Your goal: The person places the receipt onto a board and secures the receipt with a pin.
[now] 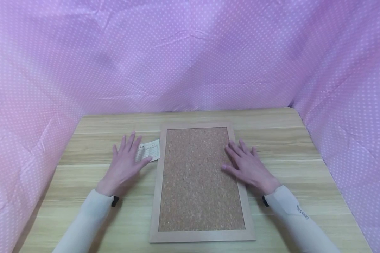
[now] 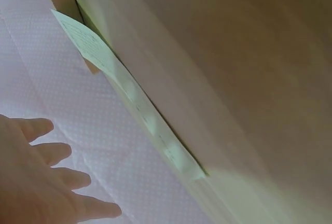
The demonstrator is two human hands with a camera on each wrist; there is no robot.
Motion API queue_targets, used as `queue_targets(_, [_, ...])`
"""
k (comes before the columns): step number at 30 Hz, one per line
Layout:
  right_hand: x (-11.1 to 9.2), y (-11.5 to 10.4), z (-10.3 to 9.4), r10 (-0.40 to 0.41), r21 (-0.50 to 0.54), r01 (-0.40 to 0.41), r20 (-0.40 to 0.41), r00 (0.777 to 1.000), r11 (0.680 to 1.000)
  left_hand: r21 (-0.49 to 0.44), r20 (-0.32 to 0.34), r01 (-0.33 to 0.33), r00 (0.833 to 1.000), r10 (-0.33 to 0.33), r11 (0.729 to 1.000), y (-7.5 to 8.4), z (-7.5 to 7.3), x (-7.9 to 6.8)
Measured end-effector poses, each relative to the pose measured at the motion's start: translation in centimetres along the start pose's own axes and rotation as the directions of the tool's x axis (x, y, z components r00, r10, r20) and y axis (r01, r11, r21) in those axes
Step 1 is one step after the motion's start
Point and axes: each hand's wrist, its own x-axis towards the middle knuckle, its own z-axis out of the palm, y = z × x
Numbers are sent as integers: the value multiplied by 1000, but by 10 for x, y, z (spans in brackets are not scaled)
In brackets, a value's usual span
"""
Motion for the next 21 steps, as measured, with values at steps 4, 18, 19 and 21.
queue_targets(4, [0, 1, 1, -12, -20, 13, 13, 1000, 1000, -6, 1, 5, 1000, -5, 1000, -9, -2, -3])
queue_targets(18, [-1, 3, 0, -44, -27, 46, 54, 998, 999, -181, 36, 6, 999, 1, 983, -42, -16, -10])
queue_targets(19, [-1, 3, 0, -44, -25, 46, 57, 997, 999, -192, 34, 6, 999, 1, 981, -44, -17, -10])
queue_targets(21, [-1, 3, 0, -44, -19, 45, 63, 997, 999, -221, 35, 14, 999, -6, 975, -49, -18, -11])
